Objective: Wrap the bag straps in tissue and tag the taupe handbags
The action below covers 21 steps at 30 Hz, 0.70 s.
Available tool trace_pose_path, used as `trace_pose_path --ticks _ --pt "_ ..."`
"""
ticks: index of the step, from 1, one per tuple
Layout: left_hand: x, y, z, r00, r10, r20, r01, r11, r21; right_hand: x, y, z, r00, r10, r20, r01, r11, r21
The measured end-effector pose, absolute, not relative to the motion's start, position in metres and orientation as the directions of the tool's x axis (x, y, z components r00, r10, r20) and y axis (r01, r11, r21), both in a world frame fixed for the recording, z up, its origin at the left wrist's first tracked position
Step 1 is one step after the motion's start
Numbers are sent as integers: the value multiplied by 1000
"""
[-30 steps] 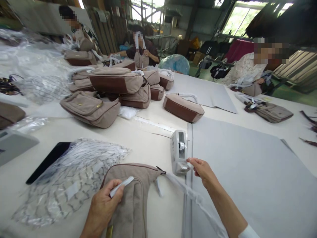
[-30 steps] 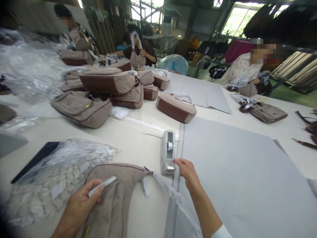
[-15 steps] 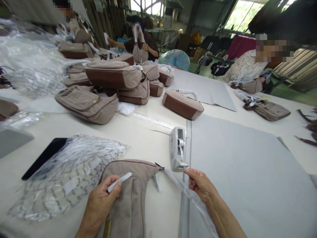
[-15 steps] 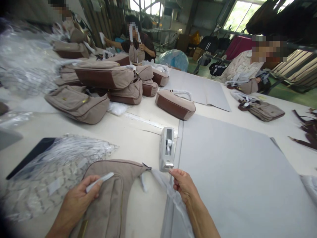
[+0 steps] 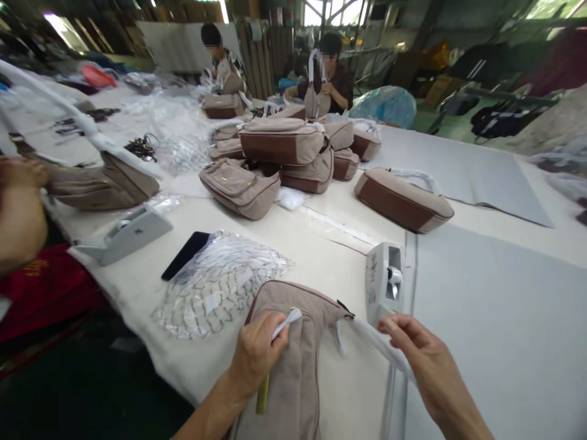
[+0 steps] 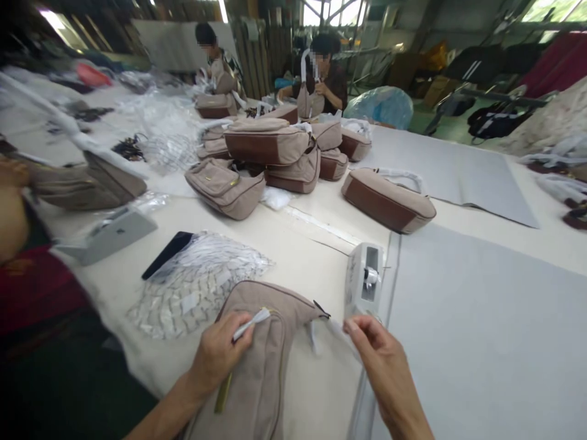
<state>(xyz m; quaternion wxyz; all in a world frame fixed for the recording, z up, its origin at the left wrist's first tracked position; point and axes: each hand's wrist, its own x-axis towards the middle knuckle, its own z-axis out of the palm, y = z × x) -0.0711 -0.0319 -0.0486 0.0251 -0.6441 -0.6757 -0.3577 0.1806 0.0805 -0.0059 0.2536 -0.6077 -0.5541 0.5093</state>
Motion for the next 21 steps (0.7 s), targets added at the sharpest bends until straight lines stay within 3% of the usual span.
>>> trace_pose_path --ticks 3,6,11,21 --pt "-69 -35 -54 -128 840 528 919 -100 381 127 77 24 -534 702 -470 283 -376 -882" --pt "-70 -36 -53 -109 833 543 923 -118 366 84 77 22 -700 458 -548 286 -524 -802" --pt "-71 -37 -50 -125 794 594 930 -115 349 58 86 1 -680 313 -663 408 -590 -697" --pt "-71 -35 -56 -24 685 728 941 -229 247 45 92 -8 -591 222 -775 545 -599 -587"
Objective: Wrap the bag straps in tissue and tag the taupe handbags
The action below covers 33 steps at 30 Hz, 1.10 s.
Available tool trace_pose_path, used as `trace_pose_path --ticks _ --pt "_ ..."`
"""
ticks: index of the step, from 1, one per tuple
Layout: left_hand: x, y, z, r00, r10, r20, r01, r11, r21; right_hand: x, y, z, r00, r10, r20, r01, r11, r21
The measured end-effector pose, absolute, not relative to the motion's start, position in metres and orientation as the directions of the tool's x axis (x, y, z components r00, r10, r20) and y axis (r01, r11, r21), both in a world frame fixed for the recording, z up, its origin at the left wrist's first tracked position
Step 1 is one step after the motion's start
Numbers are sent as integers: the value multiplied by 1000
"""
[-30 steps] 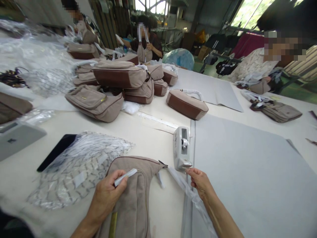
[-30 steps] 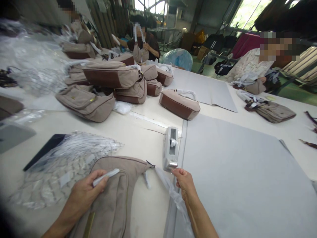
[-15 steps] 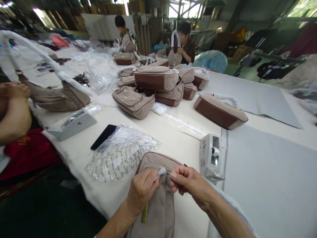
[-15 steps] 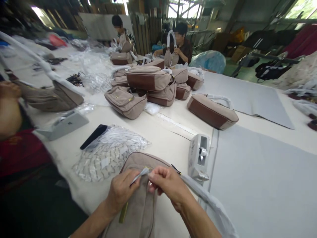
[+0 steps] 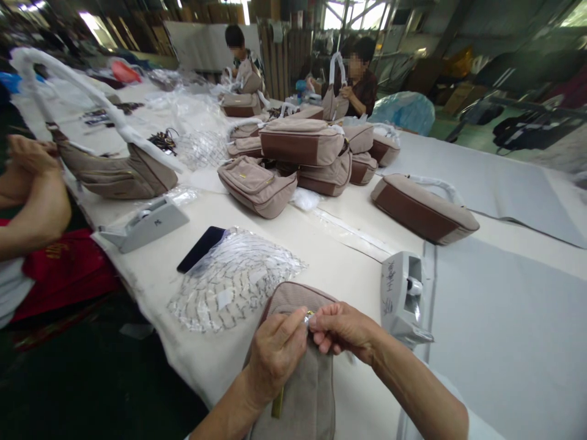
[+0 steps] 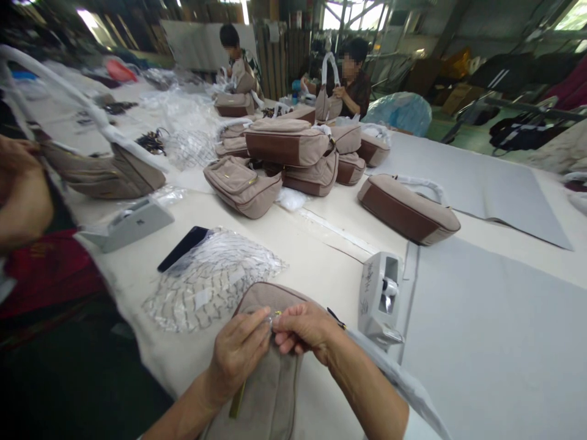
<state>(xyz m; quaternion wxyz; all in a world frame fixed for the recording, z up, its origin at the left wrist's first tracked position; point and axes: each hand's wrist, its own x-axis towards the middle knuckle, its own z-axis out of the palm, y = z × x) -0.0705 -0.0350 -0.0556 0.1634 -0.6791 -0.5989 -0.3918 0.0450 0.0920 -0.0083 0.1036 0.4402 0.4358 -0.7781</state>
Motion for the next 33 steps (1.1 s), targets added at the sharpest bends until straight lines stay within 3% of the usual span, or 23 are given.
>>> trace_pose_path --ticks 9,13,16,20,23,26,28,33 --pt "-66 -35 -57 -108 787 608 918 -156 365 47 87 -6 -524 223 -822 570 -626 -533" --pt "-65 -35 -57 -137 811 568 905 -132 406 54 79 6 -482 329 -812 487 -670 -560" --pt "-65 -37 -50 -223 866 447 831 -71 552 54 70 7 -473 413 -779 403 -684 -608" --pt "-64 -37 -35 -415 908 51 551 206 809 49 52 -5 -444 519 -730 296 -684 -667" --pt "-64 -34 -31 -463 848 -257 166 368 915 45 38 -19 -438 628 -644 225 -617 -754" --pt "-65 -31 -31 -390 783 -486 -269 407 873 42 25 -30 -440 709 -551 203 -519 -830" --pt "-66 -31 -31 -346 762 -547 -432 388 814 41 19 -34 -412 763 -497 213 -450 -867" --pt "-71 -33 -23 -310 736 -602 -433 454 779 41 9 -37 -371 854 -366 245 -290 -925"
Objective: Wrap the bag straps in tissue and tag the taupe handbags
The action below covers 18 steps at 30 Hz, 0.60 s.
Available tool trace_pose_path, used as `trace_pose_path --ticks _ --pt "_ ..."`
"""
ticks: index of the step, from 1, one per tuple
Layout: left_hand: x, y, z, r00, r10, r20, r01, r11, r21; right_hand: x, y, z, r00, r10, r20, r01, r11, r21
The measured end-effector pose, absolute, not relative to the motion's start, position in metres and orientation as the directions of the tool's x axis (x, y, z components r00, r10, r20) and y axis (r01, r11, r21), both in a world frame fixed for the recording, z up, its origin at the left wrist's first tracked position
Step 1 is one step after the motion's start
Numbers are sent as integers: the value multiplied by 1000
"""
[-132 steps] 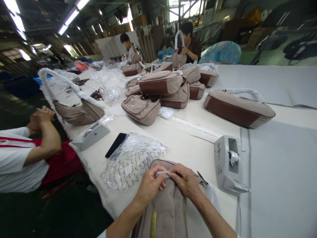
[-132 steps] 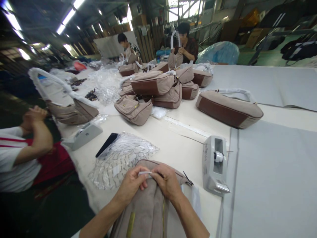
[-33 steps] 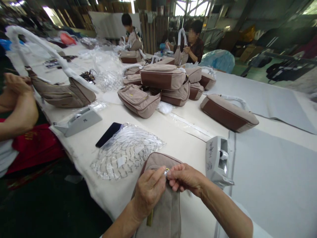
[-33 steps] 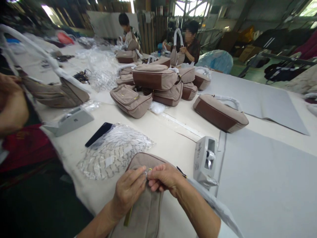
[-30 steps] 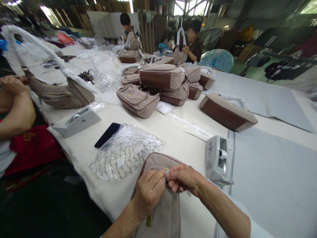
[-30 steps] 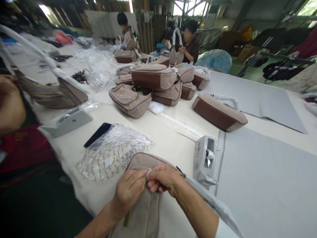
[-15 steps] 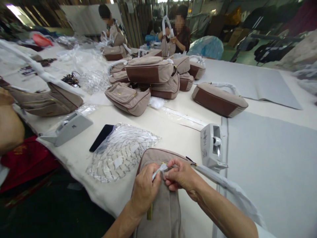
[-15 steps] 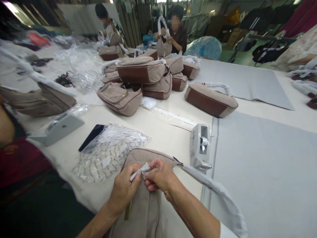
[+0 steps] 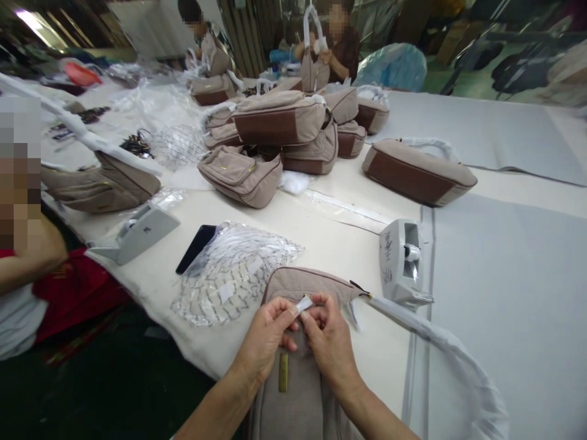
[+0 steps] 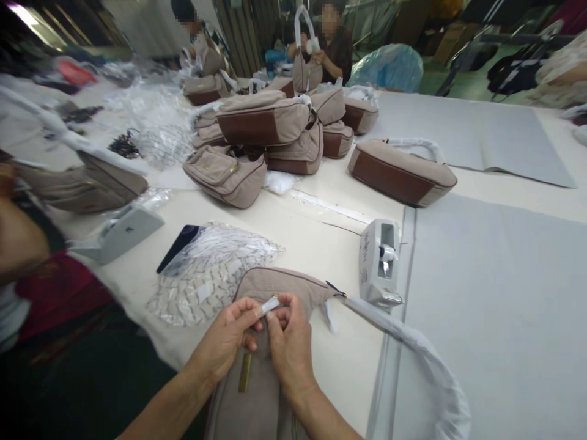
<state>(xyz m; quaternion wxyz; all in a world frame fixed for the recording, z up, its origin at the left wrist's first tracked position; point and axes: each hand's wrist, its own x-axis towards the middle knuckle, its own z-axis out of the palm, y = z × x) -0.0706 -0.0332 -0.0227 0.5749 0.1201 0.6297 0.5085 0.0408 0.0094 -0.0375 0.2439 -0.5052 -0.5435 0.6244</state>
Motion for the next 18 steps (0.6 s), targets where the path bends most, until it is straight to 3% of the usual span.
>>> trace_pose_path --ticks 4,7,11,14,18 --pt "-76 -32 -17 -290 704 -648 -429 510 746 40 5 -47 -409 894 -181 260 -76 -963" --pt "-81 -29 -17 -245 676 -695 -489 533 690 40 6 -58 -444 894 55 294 203 -934" --pt "-85 -26 -18 -192 654 -732 -551 545 632 44 16 -68 -573 692 439 273 666 -694" --pt "-87 -26 -19 -162 651 -741 -574 549 608 47 25 -67 -678 558 478 334 813 -476" --pt "-92 -27 -23 -118 637 -762 -616 555 560 46 35 -61 -798 450 401 346 887 -307"
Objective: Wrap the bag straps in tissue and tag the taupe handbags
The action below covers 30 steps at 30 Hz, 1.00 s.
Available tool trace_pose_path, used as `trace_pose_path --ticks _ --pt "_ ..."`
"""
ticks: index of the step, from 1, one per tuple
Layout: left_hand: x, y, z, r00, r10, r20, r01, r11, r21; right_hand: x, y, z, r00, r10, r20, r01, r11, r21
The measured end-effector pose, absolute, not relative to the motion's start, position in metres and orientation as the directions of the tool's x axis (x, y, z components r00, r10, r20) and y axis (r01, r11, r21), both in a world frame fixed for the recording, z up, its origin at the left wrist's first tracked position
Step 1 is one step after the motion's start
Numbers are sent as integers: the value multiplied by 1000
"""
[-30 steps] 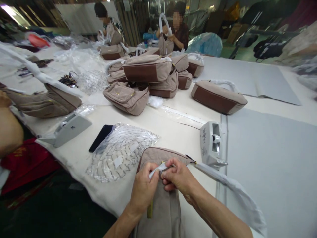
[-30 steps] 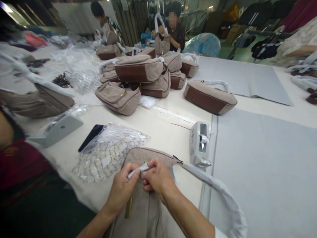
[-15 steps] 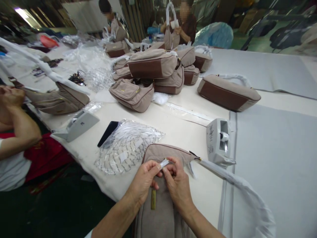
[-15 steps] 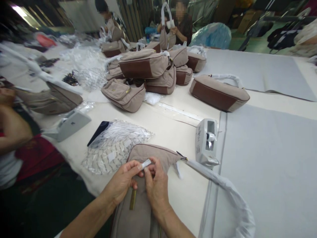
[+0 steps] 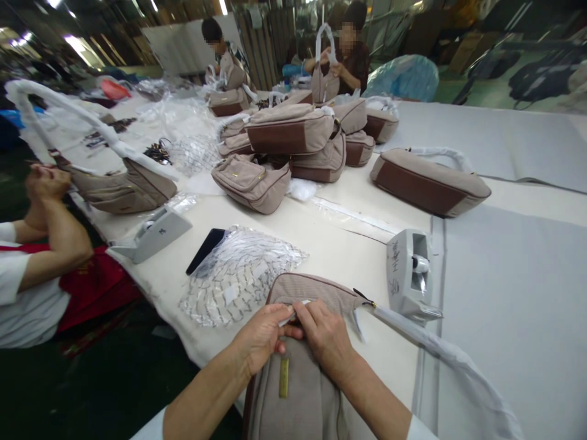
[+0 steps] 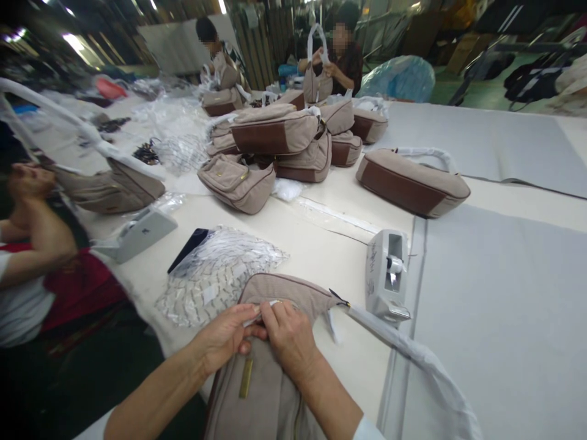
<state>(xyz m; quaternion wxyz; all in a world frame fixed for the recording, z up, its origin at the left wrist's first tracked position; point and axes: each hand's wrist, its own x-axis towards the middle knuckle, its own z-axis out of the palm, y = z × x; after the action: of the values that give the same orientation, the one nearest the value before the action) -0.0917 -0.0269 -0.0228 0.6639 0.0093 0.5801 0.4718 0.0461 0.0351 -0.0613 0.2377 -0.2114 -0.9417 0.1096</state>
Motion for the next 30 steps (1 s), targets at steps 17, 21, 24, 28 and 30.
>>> trace_pose_path --ticks 17,21,24,28,30 --pt "-91 -30 -34 -122 684 -720 -521 573 633 37 49 -56 -917 311 249 278 947 -158" --pt "-87 -31 -33 -138 703 -698 -494 562 664 35 42 -60 -882 399 251 349 911 -220" --pt "-85 -31 -33 -161 731 -663 -423 556 716 32 37 -56 -850 469 239 395 869 -298" --pt "-88 -33 -31 -204 772 -602 -256 552 794 44 38 -48 -825 511 242 385 821 -421" --pt "-90 -35 -29 -247 787 -565 -102 559 823 64 39 -48 -703 663 258 410 674 -614"
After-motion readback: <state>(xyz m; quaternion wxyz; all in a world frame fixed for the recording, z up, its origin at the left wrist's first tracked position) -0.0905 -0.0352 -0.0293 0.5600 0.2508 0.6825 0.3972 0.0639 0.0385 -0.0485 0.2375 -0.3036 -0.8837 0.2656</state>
